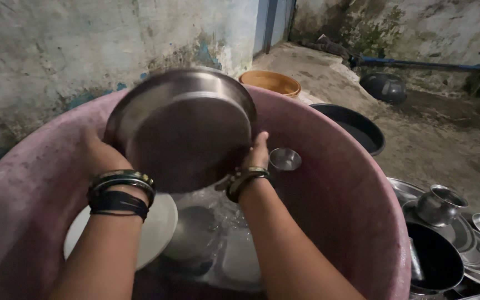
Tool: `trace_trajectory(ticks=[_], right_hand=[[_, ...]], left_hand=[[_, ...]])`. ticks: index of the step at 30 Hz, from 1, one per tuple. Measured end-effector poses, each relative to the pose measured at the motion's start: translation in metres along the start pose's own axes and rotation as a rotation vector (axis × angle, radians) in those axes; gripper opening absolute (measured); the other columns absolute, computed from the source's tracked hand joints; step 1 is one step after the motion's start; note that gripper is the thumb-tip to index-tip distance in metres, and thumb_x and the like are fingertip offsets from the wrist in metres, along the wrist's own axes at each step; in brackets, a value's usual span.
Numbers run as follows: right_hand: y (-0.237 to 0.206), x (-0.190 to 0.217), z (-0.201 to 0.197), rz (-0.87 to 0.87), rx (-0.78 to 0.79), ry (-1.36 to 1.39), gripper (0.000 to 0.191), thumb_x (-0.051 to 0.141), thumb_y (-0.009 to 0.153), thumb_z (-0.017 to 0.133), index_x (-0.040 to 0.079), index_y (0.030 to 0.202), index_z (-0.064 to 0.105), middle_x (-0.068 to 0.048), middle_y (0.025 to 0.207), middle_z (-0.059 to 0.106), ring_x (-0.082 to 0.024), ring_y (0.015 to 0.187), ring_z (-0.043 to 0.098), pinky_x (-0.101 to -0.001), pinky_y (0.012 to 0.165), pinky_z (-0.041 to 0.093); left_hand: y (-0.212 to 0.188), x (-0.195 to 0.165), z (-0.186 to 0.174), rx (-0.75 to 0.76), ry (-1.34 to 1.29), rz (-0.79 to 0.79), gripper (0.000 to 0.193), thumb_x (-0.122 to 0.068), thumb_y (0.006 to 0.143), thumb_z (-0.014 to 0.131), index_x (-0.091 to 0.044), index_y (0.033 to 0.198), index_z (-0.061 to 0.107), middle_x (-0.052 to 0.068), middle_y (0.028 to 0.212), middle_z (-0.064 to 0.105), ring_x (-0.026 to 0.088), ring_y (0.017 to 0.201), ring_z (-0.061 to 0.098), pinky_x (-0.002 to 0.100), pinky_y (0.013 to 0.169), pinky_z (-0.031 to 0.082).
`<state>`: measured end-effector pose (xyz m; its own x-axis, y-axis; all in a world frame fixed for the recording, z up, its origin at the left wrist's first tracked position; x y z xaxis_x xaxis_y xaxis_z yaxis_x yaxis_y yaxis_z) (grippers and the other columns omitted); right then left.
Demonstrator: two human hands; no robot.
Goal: The person washes dishes by hand in a large pink basin filled with water. They scrub a steel bowl, dip it into a red-and-white rinse basin, then scrub steel plates and a white ceramic plate one at a time, rubbing each surface with their hands and rinsing.
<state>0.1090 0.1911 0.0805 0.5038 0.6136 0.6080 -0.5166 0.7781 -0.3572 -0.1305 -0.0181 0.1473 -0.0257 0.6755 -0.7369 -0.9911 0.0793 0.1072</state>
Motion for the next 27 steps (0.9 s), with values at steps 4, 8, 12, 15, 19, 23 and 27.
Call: trace_trajectory(ticks=[4, 8, 12, 15, 19, 23, 27], right_hand=[[-0.029, 0.015, 0.022, -0.142, 0.243, 0.212, 0.094, 0.081, 0.085, 0.041, 0.013, 0.15, 0.051, -0.013, 0.155, 0.05, -0.043, 0.143, 0.041, -0.0676, 0.108, 0.03], [-0.044, 0.016, 0.004, -0.144, -0.008, 0.293, 0.073, 0.065, 0.093, 0.044, 0.018, 0.149, 0.049, -0.009, 0.15, 0.052, -0.037, 0.143, 0.045, -0.0635, 0.115, 0.035], [-0.041, -0.004, -0.008, 0.011, -0.015, 0.431, 0.063, 0.054, 0.103, 0.038, 0.009, 0.145, 0.05, -0.018, 0.147, 0.056, -0.035, 0.136, 0.055, -0.0545, 0.114, 0.041], [-0.019, -0.029, -0.028, 0.106, -0.075, 0.264, 0.053, 0.043, 0.103, 0.04, 0.009, 0.141, 0.054, -0.016, 0.143, 0.06, -0.035, 0.128, 0.058, -0.0545, 0.106, 0.046], [0.027, -0.063, -0.073, 0.155, -0.173, 0.148, 0.039, 0.03, 0.108, 0.049, 0.007, 0.141, 0.051, -0.011, 0.137, 0.06, -0.025, 0.114, 0.054, -0.0443, 0.101, 0.049], [0.062, -0.088, -0.118, 0.153, -0.241, 0.147, 0.027, 0.025, 0.11, 0.052, 0.006, 0.128, 0.052, -0.009, 0.119, 0.056, -0.023, 0.102, 0.05, -0.0412, 0.092, 0.046], [0.067, -0.103, -0.145, 0.177, -0.299, 0.128, 0.023, 0.026, 0.109, 0.051, 0.005, 0.119, 0.054, -0.01, 0.109, 0.058, -0.026, 0.096, 0.054, -0.0416, 0.087, 0.049]], left_hand=[[-0.014, 0.017, 0.018, 0.205, -0.19, -0.342, 0.042, -0.027, 0.085, 0.062, -0.003, 0.119, 0.069, 0.012, 0.121, 0.069, 0.031, 0.108, 0.067, 0.043, 0.098, 0.055], [-0.074, 0.039, 0.005, -0.014, -0.073, -1.014, 0.057, -0.034, 0.084, 0.056, -0.004, 0.133, 0.054, 0.021, 0.137, 0.057, 0.044, 0.112, 0.058, 0.064, 0.096, 0.042], [-0.045, 0.015, 0.006, 0.026, 0.18, -0.626, 0.054, -0.019, 0.079, 0.059, -0.007, 0.132, 0.058, 0.014, 0.129, 0.063, 0.034, 0.106, 0.062, 0.052, 0.094, 0.047], [-0.022, 0.011, -0.006, -0.011, 0.461, -0.372, 0.054, -0.008, 0.076, 0.06, -0.008, 0.13, 0.062, 0.011, 0.123, 0.067, 0.029, 0.103, 0.065, 0.045, 0.091, 0.05], [-0.004, 0.007, -0.01, -0.045, 0.502, -0.119, 0.059, 0.006, 0.072, 0.06, -0.01, 0.128, 0.068, 0.008, 0.115, 0.073, 0.023, 0.099, 0.069, 0.037, 0.088, 0.055], [-0.003, 0.0, -0.004, -0.083, 0.254, -0.007, 0.074, 0.023, 0.061, 0.061, -0.012, 0.125, 0.072, 0.003, 0.109, 0.076, 0.017, 0.094, 0.073, 0.028, 0.083, 0.058], [-0.015, -0.004, 0.011, 0.034, 0.174, 0.007, 0.07, 0.023, 0.066, 0.058, -0.01, 0.125, 0.074, 0.005, 0.11, 0.078, 0.016, 0.096, 0.073, 0.027, 0.087, 0.059]])
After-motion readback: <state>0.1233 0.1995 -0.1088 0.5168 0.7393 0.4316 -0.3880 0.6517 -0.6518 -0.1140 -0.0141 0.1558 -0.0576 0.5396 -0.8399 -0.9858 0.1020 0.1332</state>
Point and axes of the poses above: each hand's wrist, its own y-axis towards the middle knuckle, its own z-axis out of the palm, x = y × z, the point moved 8 cm from there along y, towards the middle knuckle
